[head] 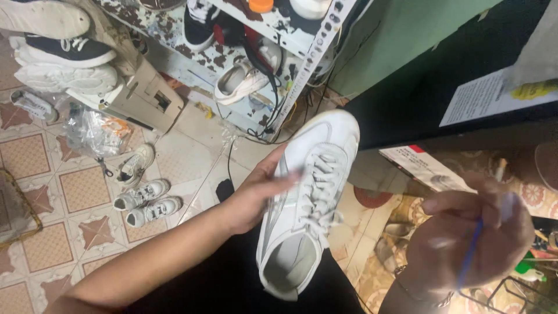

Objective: Applying white paint to the midsole and toe box of a silver sneaker using a small paintbrush and then wiping it with a cloth.

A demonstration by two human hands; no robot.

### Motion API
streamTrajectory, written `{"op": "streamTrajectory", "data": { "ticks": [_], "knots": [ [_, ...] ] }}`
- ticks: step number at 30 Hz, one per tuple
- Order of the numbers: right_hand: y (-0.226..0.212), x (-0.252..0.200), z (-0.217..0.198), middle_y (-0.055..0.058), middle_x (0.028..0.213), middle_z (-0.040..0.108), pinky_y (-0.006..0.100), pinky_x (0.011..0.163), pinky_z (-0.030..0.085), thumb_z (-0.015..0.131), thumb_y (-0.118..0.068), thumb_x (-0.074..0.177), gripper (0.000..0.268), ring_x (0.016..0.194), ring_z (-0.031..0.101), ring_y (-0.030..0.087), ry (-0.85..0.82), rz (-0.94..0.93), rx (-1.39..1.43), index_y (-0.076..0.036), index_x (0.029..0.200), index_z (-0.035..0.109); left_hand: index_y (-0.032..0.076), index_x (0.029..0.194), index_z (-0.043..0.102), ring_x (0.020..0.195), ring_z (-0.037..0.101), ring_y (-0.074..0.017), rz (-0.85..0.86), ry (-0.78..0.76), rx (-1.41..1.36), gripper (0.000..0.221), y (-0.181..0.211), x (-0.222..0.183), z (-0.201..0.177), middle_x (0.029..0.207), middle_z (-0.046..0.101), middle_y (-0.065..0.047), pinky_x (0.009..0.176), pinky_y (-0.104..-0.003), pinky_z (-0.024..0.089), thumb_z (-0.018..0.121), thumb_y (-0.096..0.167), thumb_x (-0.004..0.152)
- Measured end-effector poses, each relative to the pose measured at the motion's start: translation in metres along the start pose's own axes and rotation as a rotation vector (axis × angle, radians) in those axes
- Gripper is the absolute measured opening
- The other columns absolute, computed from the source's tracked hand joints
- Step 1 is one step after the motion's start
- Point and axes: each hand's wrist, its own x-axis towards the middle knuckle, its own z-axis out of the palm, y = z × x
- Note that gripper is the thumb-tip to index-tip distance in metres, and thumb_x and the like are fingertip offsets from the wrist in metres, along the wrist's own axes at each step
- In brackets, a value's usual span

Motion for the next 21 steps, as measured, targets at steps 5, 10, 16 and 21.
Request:
{"op": "streamTrajectory", "data": {
  "ticks": [5,10,16,21],
  "knots": [
    [0.020,-0.032,-0.025,0.026,0.132,0.059,0.036,0.066,0.058,0.033,-0.060,0.119,0.061,0.112,0.070,0.026,0.045,0.304,0.313,-0.008,0.148,0.049,0.007,0.158,0.033,0.135,0.058,-0.0276,-0.195,-0.106,-0.443,0.076,-0.011,-0.001,-0.010,0.148,0.057,-0.014,0.117,-0.045,0.043,0.032,0.058,0.102],
    [0.077,-0.079,-0.054,0.021,0.117,0.066,0.028,0.065,0.051,0.033,-0.064,0.115,0.071,0.076,0.059,0.017,0.131,0.425,0.796,-0.003,0.126,0.065,0.004,0.153,0.042,0.130,0.060,-0.0330,-0.205,0.047,-0.459,0.082,-0.014,0.007,-0.015,0.144,0.058,-0.020,0.115,-0.047,0.044,0.017,0.063,0.102],
    [0.059,-0.074,-0.006,0.015,0.110,0.064,0.044,0.084,0.062,0.041,-0.047,0.116,0.049,0.101,0.068,0.024,0.222,0.585,0.781,-0.003,0.111,0.063,0.002,0.147,0.048,0.118,0.065,-0.0343,-0.156,0.145,-0.477,0.074,0.009,0.017,-0.056,0.135,0.063,-0.021,0.108,-0.047,0.048,0.024,0.057,0.105],
    [0.049,-0.084,0.026,0.019,0.114,0.065,0.040,0.089,0.059,0.055,-0.014,0.115,0.015,0.093,0.068,0.026,-0.012,0.682,0.758,-0.001,0.121,0.058,0.000,0.139,0.056,0.105,0.070,-0.0303,-0.229,0.215,-0.411,0.062,0.037,0.001,-0.106,0.125,0.069,-0.020,0.097,-0.043,0.055,0.037,0.049,0.105]
  ]
}}
